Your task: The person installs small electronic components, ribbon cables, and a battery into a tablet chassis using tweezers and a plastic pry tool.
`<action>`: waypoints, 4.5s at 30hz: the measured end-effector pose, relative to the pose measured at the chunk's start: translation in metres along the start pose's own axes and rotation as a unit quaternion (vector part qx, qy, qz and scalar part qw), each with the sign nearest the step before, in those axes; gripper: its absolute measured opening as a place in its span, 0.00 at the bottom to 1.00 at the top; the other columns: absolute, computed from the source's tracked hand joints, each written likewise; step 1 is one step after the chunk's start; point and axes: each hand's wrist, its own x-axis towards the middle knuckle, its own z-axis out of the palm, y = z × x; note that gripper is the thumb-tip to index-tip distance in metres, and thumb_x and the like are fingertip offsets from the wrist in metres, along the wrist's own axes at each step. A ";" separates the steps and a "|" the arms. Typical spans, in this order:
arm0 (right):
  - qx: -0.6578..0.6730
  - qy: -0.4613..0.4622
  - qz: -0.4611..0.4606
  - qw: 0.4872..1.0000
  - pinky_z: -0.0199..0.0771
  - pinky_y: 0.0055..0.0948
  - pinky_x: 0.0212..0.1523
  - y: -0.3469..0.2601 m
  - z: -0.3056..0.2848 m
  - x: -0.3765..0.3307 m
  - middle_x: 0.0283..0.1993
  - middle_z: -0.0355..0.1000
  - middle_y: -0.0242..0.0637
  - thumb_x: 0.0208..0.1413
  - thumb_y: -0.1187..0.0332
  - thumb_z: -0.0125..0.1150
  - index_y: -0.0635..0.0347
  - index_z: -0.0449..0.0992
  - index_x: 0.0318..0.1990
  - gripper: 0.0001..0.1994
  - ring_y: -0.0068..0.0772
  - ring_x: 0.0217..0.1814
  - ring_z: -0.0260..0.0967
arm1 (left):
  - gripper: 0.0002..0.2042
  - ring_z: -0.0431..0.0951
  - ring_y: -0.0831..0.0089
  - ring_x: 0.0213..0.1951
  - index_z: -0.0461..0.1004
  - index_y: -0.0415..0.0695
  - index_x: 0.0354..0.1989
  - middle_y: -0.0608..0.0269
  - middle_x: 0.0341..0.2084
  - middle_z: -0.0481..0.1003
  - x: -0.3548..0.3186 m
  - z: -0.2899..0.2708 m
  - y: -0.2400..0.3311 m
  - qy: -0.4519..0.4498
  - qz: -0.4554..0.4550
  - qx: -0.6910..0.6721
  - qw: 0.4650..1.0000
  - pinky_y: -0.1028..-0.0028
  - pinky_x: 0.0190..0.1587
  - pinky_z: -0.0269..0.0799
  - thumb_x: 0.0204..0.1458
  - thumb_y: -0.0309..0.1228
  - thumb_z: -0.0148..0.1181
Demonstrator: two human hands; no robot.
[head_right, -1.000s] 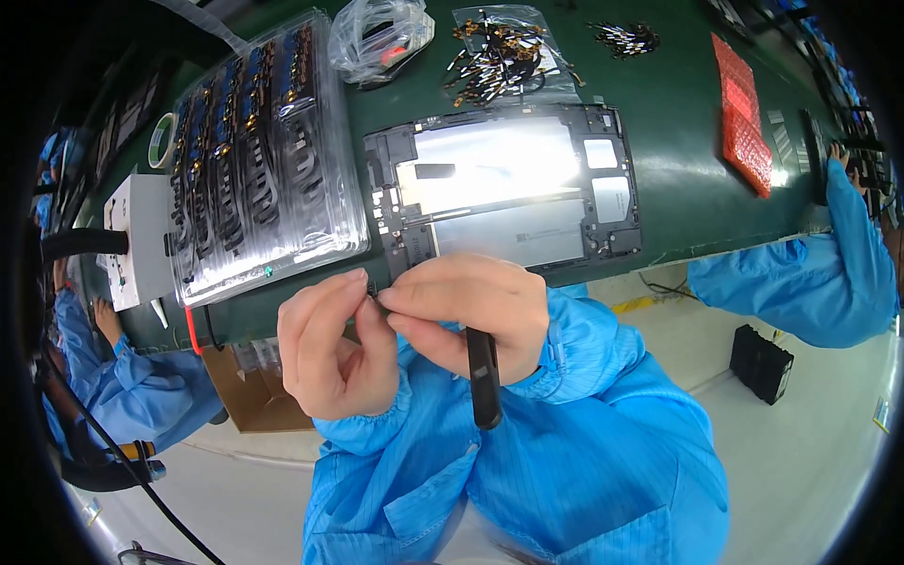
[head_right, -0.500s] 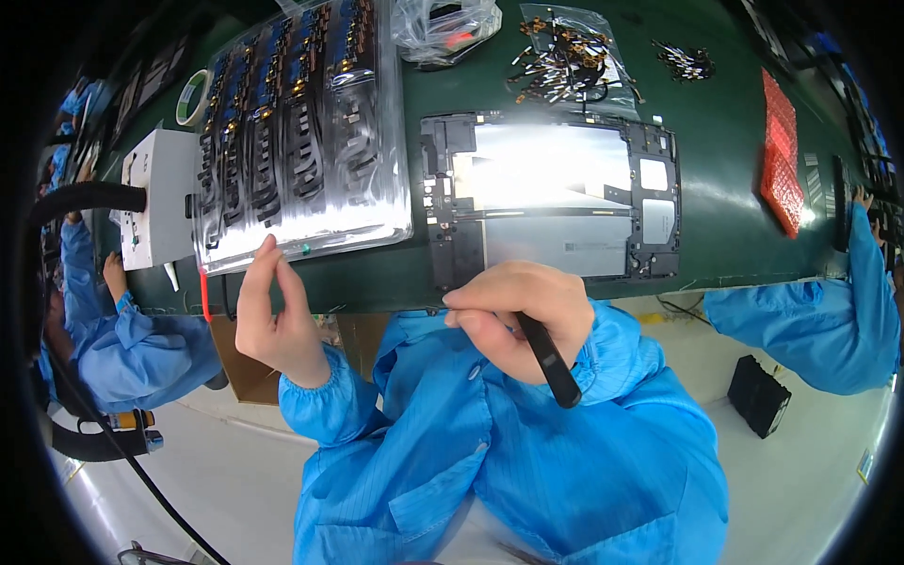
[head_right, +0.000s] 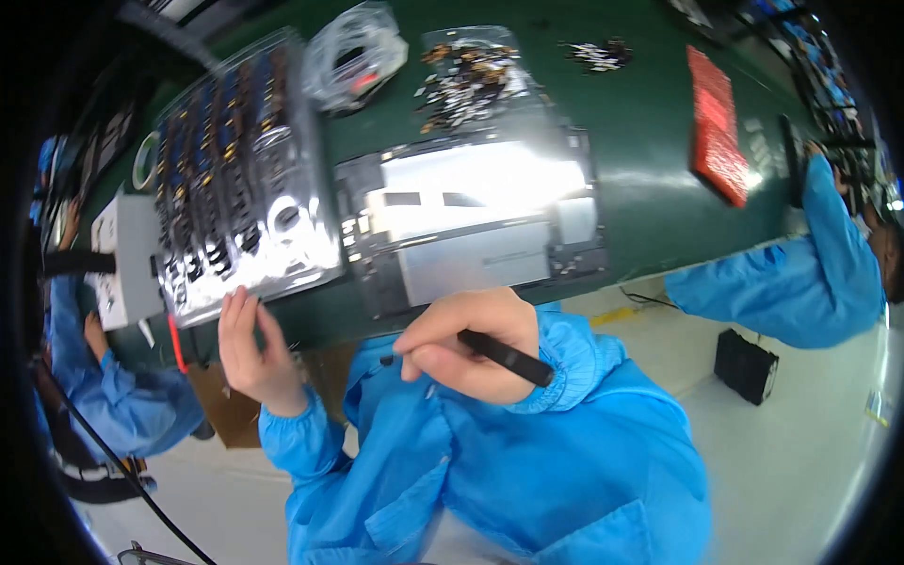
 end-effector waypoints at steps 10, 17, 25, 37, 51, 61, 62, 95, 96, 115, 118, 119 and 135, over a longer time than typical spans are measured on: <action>-0.405 0.295 -0.194 0.844 0.59 0.15 0.21 -0.065 -0.098 -0.001 0.27 0.70 0.34 0.50 0.77 0.53 0.65 0.74 0.33 0.04 0.17 0.21 0.62 | 0.22 0.60 0.48 0.56 0.60 0.37 0.53 0.46 0.53 0.61 -0.013 -0.022 -0.009 -0.167 0.076 0.073 0.980 0.50 0.56 0.50 0.45 0.19 0.46; -0.632 0.063 -0.193 0.748 0.69 0.29 0.25 -0.019 -0.129 0.074 0.24 0.69 0.37 0.44 0.72 0.60 0.58 0.75 0.31 0.05 0.36 0.25 0.69 | 0.13 0.74 0.60 0.39 0.70 0.39 0.40 0.54 0.35 0.73 0.062 -0.007 0.079 -0.208 0.134 -0.364 0.898 0.64 0.40 0.68 0.43 0.19 0.53; -0.734 -0.117 -0.226 0.629 0.65 0.25 0.23 0.005 -0.126 0.082 0.31 0.70 0.28 0.31 0.70 0.62 0.54 0.75 0.35 0.16 0.29 0.24 0.66 | 0.24 0.72 0.56 0.42 0.59 0.37 0.54 0.52 0.39 0.72 0.083 0.088 0.111 -0.201 0.008 -0.275 0.940 0.62 0.46 0.65 0.43 0.17 0.47; -0.723 -0.125 -0.208 0.647 0.63 0.24 0.23 0.006 -0.120 0.081 0.32 0.69 0.30 0.33 0.70 0.60 0.58 0.74 0.37 0.16 0.28 0.24 0.66 | 0.31 0.67 0.67 0.51 0.45 0.44 0.63 0.69 0.49 0.68 0.079 0.091 0.115 -0.304 0.048 -0.254 0.917 0.51 0.57 0.48 0.48 0.17 0.45; -0.681 0.085 -0.021 0.727 0.72 0.29 0.29 -0.029 -0.157 0.038 0.31 0.69 0.36 0.40 0.74 0.60 0.55 0.75 0.37 0.13 0.39 0.31 0.70 | 0.31 0.63 0.68 0.55 0.51 0.43 0.60 0.69 0.42 0.70 0.075 0.088 0.124 -0.290 0.100 -0.179 0.935 0.38 0.54 0.41 0.46 0.24 0.52; -0.584 0.089 0.083 0.803 0.71 0.31 0.34 -0.037 -0.156 0.020 0.34 0.70 0.42 0.37 0.73 0.63 0.58 0.73 0.40 0.18 0.42 0.33 0.70 | 0.28 0.65 0.70 0.53 0.57 0.46 0.58 0.70 0.31 0.72 0.077 0.085 0.128 -0.262 0.134 -0.096 0.951 0.34 0.50 0.41 0.45 0.27 0.55; -0.603 0.071 0.073 0.791 0.66 0.25 0.28 -0.032 -0.159 0.018 0.28 0.66 0.38 0.39 0.74 0.63 0.60 0.74 0.40 0.15 0.33 0.28 0.66 | 0.28 0.66 0.70 0.53 0.57 0.46 0.58 0.70 0.32 0.72 0.077 0.086 0.128 -0.266 0.143 -0.102 0.948 0.34 0.50 0.41 0.44 0.27 0.55; -0.485 0.224 0.085 0.841 0.70 0.24 0.31 -0.007 -0.159 0.031 0.27 0.69 0.36 0.41 0.77 0.62 0.59 0.75 0.38 0.13 0.29 0.29 0.68 | 0.15 0.63 0.72 0.54 0.72 0.50 0.42 0.80 0.48 0.67 0.079 0.082 0.137 -0.288 0.189 0.016 0.939 0.37 0.54 0.39 0.42 0.27 0.54; -0.484 0.224 0.083 0.842 0.70 0.24 0.31 -0.004 -0.161 0.031 0.27 0.69 0.36 0.41 0.77 0.62 0.59 0.75 0.38 0.13 0.29 0.29 0.68 | 0.14 0.64 0.73 0.52 0.73 0.48 0.41 0.78 0.46 0.67 0.079 0.083 0.138 -0.263 0.214 0.034 0.940 0.38 0.53 0.42 0.42 0.28 0.55; -0.517 0.223 0.000 0.826 0.72 0.26 0.35 -0.011 -0.161 0.030 0.34 0.72 0.38 0.41 0.75 0.63 0.60 0.74 0.38 0.13 0.33 0.35 0.72 | 0.20 0.56 0.64 0.59 0.70 0.42 0.49 0.63 0.52 0.66 0.094 0.076 0.163 -0.257 0.521 0.202 0.788 0.52 0.63 0.42 0.44 0.31 0.49; -0.506 0.229 -0.024 0.831 0.72 0.27 0.35 -0.029 -0.155 0.027 0.34 0.72 0.38 0.42 0.75 0.62 0.61 0.74 0.39 0.13 0.33 0.36 0.72 | 0.21 0.57 0.62 0.58 0.70 0.43 0.49 0.61 0.52 0.65 0.087 0.076 0.151 -0.285 0.385 0.073 0.875 0.51 0.61 0.44 0.42 0.30 0.51; -0.506 0.215 -0.039 0.834 0.72 0.28 0.35 -0.034 -0.153 0.027 0.34 0.71 0.38 0.43 0.75 0.61 0.62 0.73 0.40 0.13 0.33 0.37 0.71 | 0.21 0.57 0.62 0.58 0.70 0.43 0.49 0.61 0.52 0.65 0.085 0.072 0.146 -0.282 0.384 0.071 0.876 0.51 0.61 0.44 0.42 0.30 0.51; -0.664 -0.099 -0.090 0.736 0.73 0.31 0.31 0.000 -0.117 0.081 0.40 0.70 0.34 0.45 0.73 0.57 0.56 0.74 0.42 0.13 0.38 0.33 0.71 | 0.23 0.55 0.67 0.60 0.50 0.39 0.61 0.53 0.59 0.56 -0.024 0.018 0.097 -0.466 -0.485 -0.720 0.172 0.71 0.60 0.48 0.55 0.28 0.40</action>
